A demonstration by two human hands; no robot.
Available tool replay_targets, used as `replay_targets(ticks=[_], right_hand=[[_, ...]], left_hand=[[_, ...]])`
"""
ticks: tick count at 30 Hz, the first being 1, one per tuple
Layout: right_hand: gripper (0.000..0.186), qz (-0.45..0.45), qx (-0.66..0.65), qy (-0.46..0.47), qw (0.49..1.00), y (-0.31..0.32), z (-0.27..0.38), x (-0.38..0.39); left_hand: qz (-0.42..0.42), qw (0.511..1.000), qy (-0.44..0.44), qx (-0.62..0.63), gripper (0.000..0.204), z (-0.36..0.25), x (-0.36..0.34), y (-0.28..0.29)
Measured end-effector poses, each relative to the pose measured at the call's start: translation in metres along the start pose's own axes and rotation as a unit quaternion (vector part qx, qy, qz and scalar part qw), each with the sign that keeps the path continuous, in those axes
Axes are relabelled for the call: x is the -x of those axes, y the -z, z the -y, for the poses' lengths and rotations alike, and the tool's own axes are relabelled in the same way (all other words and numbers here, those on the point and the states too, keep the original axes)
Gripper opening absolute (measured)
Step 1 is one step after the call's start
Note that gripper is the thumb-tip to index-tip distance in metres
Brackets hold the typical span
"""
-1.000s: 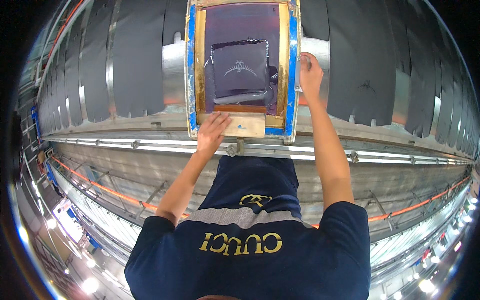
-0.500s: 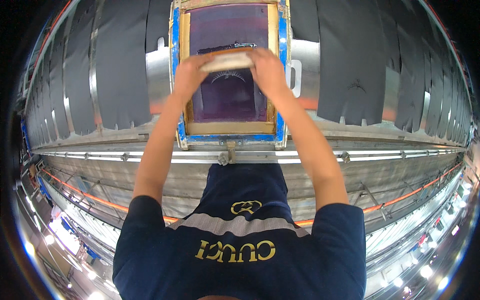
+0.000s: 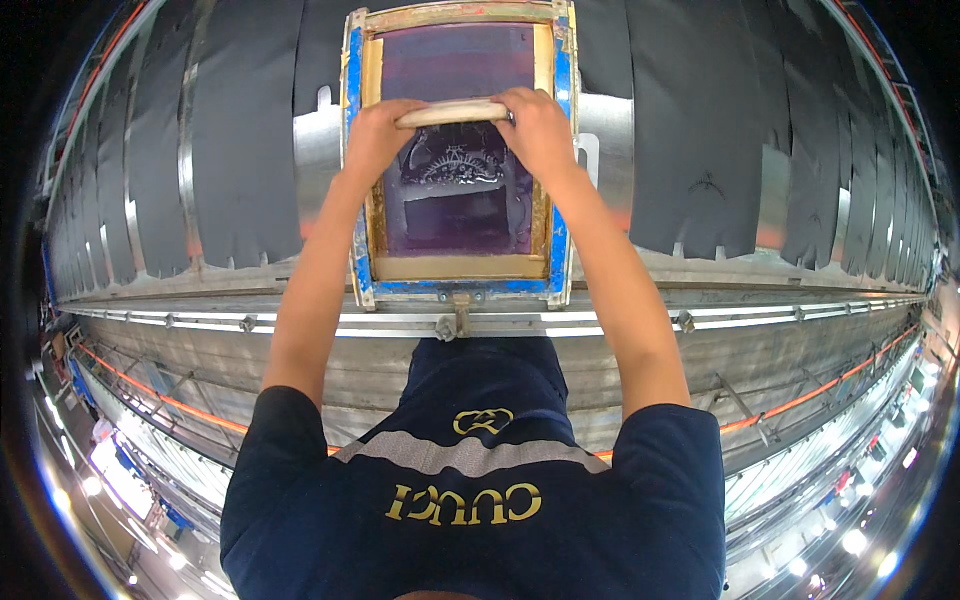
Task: The person uses a squeegee to spread purple ink across a screen-printing frame placed over a dark garment on a conveyor. They repeatedly pull the squeegee across the screen to transfer the design onto the fabric.
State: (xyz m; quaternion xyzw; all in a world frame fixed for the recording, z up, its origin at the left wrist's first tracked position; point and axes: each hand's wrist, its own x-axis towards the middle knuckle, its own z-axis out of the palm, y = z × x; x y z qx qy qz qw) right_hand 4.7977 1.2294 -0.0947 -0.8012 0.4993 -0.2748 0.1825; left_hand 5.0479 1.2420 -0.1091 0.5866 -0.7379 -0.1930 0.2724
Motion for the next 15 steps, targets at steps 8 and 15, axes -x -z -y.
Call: replay_targets(ticks=[8,15], right_hand=[[0.04,0.051,-0.035,-0.058,0.996,-0.01,0.032,0.116],[0.044,0.031,-0.243,-0.186,0.951,0.03,-0.008,0.132]], left_hand=[[0.127,0.991,-0.003,-0.049,0.046,-0.019,0.103,0.001],[0.016,1.0,-0.002,-0.018,0.048,-0.046,0.152,-0.005]])
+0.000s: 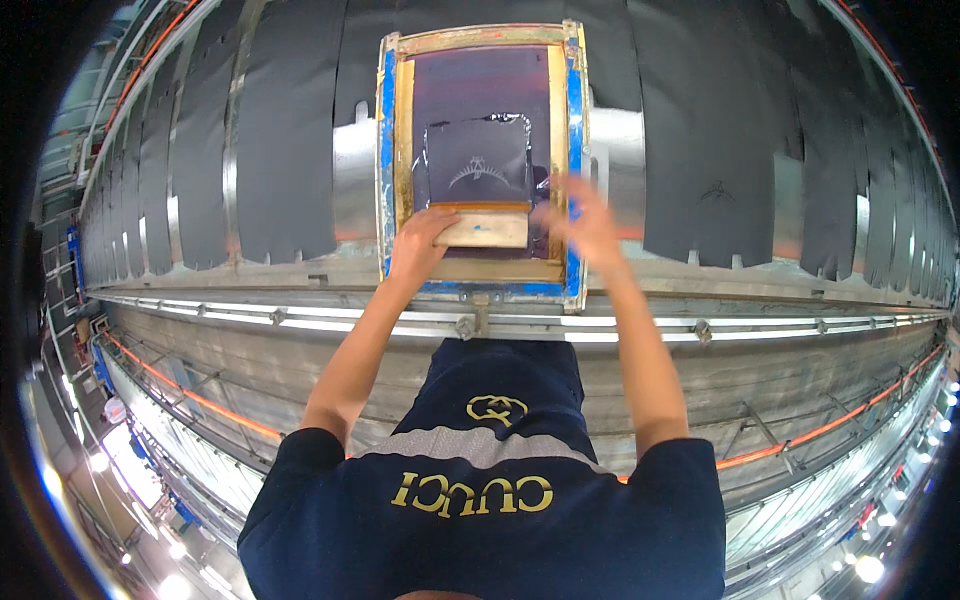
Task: The person uses a squeegee to spread purple ink across a screen-printing frame placed over a dark garment on a conveyor. They repeatedly pull the squeegee across the screen to transfer the design onto the fabric.
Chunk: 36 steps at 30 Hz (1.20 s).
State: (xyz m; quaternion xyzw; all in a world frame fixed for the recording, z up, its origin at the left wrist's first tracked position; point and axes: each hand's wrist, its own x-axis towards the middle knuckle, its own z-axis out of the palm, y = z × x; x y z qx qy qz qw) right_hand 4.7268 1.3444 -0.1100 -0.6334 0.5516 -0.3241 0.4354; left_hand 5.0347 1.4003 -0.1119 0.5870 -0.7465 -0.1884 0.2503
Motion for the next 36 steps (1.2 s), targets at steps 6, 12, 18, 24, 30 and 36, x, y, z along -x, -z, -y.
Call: replay_targets(ticks=[6,12,18,24,30,36], right_hand=[[0.031,-0.134,0.025,-0.103,0.985,0.016,-0.075,-0.088],[0.029,-0.264,0.128,-0.05,0.955,0.012,-0.037,-0.092],[0.025,-0.26,0.067,-0.042,0.962,-0.101,0.038,-0.096],[0.02,-0.269,0.029,-0.022,0.962,-0.285,0.105,-0.108],[0.017,-0.26,0.017,-0.034,0.965,-0.393,0.154,-0.112],[0.021,-0.227,0.074,-0.075,0.968,-0.404,0.15,-0.114]], left_hand=[[0.013,1.0,-0.005,0.018,0.053,-0.006,0.007,-0.007],[-0.043,0.998,-0.017,0.047,0.058,-0.012,0.037,0.003],[-0.042,0.998,-0.03,0.017,0.057,0.071,0.075,0.088],[-0.022,0.999,-0.022,-0.033,0.058,0.217,0.123,0.192],[0.002,0.998,-0.024,-0.064,0.058,0.301,0.156,0.253],[0.016,0.998,-0.004,-0.055,0.059,0.317,0.189,0.27]])
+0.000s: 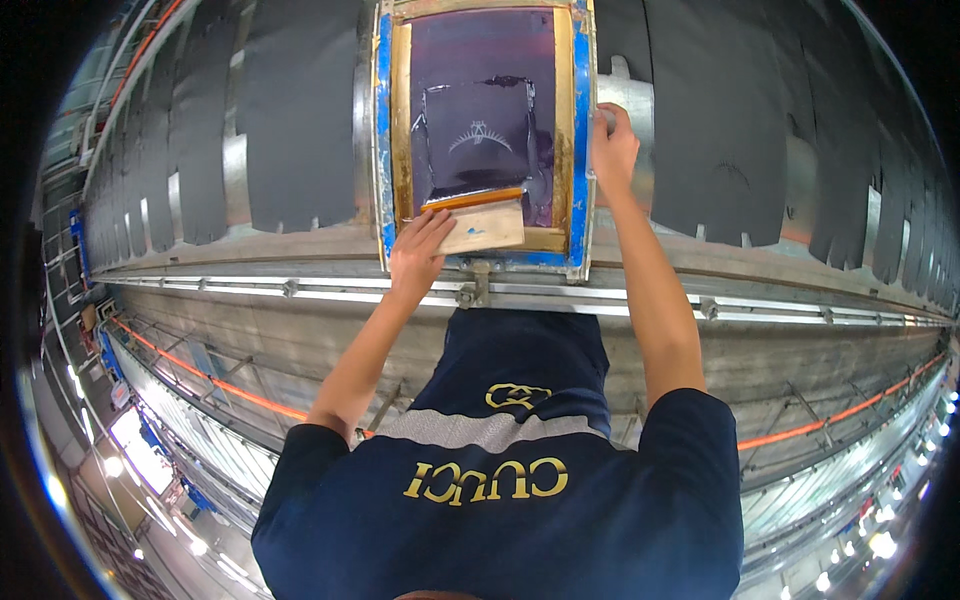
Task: The person uses a squeegee to spread purple ink across a screen-printing frame placed over a dark garment on a conveyor. They repeatedly pull the squeegee across the screen to transfer the design onto the fabric.
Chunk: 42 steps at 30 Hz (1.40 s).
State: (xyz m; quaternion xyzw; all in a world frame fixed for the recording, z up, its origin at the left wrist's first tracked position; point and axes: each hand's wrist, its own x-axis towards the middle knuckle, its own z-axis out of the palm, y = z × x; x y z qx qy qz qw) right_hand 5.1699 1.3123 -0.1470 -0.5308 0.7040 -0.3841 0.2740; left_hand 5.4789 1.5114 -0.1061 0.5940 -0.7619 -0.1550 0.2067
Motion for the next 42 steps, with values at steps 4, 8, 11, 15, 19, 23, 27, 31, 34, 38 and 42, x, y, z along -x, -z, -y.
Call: replay_targets(ticks=[4,8,11,15,19,23,27,31,34,38,42], right_hand=[[0.025,0.055,0.046,-0.052,0.996,0.003,-0.01,-0.005],[0.039,0.049,0.188,0.175,0.965,0.018,0.019,-0.002],[0.053,0.167,0.143,0.288,0.932,0.021,0.061,-0.003],[0.045,0.29,0.145,0.299,0.897,-0.023,0.097,-0.024],[0.042,0.224,0.142,0.272,0.925,-0.048,0.079,-0.017],[0.048,0.219,0.133,0.247,0.935,-0.025,0.052,0.074],[0.046,0.24,0.116,0.24,0.933,-0.003,0.055,0.106],[0.038,0.183,0.098,0.319,0.925,-0.021,0.069,0.033],[0.027,0.177,0.092,0.299,0.933,-0.047,0.076,-0.025],[0.03,0.194,0.097,0.258,0.941,-0.047,0.06,-0.005],[0.037,0.215,0.126,0.233,0.94,-0.019,0.039,0.085]], left_hand=[[0.016,0.998,-0.055,-0.007,0.056,-0.001,0.01,-0.009],[-0.024,0.998,-0.054,-0.024,0.051,0.013,-0.034,-0.013],[-0.026,0.998,-0.05,0.004,0.042,0.04,-0.104,-0.002],[-0.01,0.999,-0.024,0.043,0.035,0.069,-0.199,0.01],[-0.061,0.997,-0.048,0.024,0.042,0.066,-0.201,0.001],[-0.033,0.998,-0.014,0.045,0.05,0.046,-0.119,-0.01],[-0.004,0.999,-0.021,0.034,0.048,0.037,-0.087,-0.01],[-0.014,0.996,0.053,0.076,0.042,0.055,-0.157,-0.003],[-0.016,0.999,-0.002,0.048,0.04,0.073,-0.211,-0.001],[0.01,0.999,-0.03,-0.006,0.039,0.075,-0.205,-0.001],[0.103,0.994,0.01,-0.022,0.038,0.046,-0.13,-0.006]])
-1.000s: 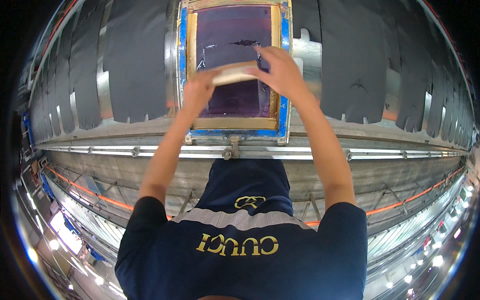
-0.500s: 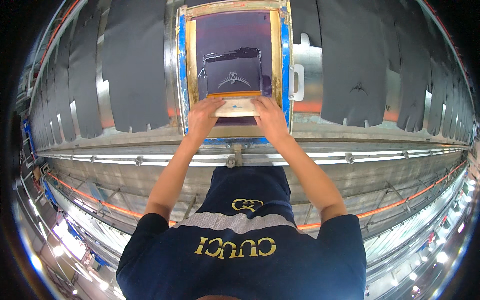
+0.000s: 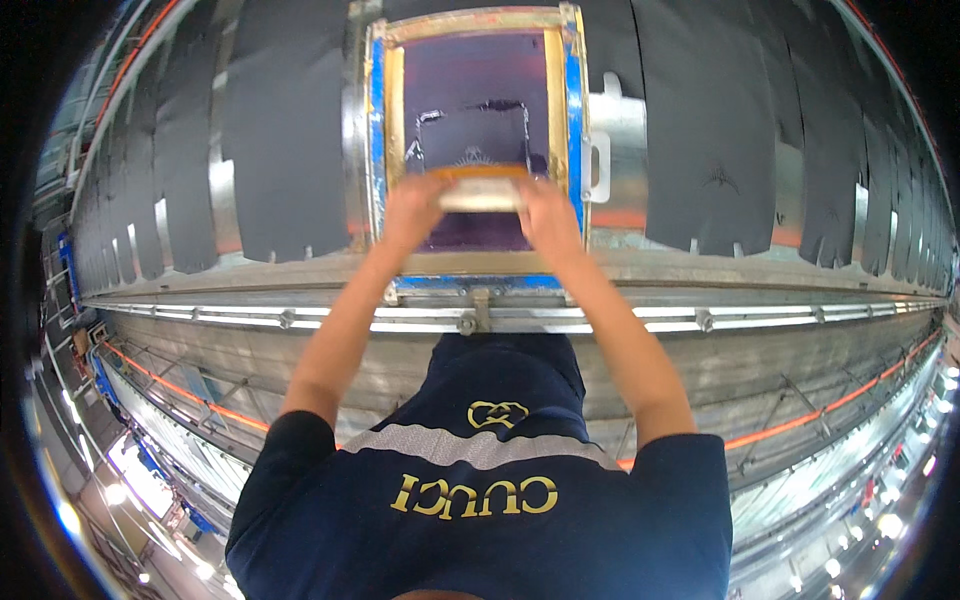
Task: The person uses a squeegee to spread purple ink across a screen-printing frame placed over a dark garment on a conveyor. They repeatedly pull the squeegee across the screen to transfer the design onto the fabric.
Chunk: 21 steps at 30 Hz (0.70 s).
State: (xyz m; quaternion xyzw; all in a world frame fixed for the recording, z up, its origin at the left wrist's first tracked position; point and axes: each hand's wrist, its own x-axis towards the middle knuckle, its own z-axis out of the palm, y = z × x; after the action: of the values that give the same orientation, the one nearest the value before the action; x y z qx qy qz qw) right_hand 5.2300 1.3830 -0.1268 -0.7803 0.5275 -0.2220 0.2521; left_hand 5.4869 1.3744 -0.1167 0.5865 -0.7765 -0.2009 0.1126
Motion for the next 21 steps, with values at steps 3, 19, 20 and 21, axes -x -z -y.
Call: replay_targets(ticks=[3,19,20,21], right_hand=[[0.046,0.019,-0.036,0.014,0.999,0.009,0.012,0.042],[0.029,-0.222,-0.066,-0.248,0.941,0.046,-0.082,-0.07],[0.029,-0.224,-0.09,-0.251,0.938,0.041,-0.07,-0.071],[0.029,-0.237,-0.109,-0.249,0.933,0.035,-0.056,-0.078]], left_hand=[[-0.08,0.995,-0.027,0.058,0.037,-0.021,0.043,-0.012],[-0.162,0.981,-0.049,0.101,0.057,-0.029,0.105,-0.023],[-0.164,0.98,-0.045,0.107,0.057,-0.022,0.114,-0.015],[-0.169,0.978,-0.051,0.111,0.057,-0.012,0.119,-0.008]])
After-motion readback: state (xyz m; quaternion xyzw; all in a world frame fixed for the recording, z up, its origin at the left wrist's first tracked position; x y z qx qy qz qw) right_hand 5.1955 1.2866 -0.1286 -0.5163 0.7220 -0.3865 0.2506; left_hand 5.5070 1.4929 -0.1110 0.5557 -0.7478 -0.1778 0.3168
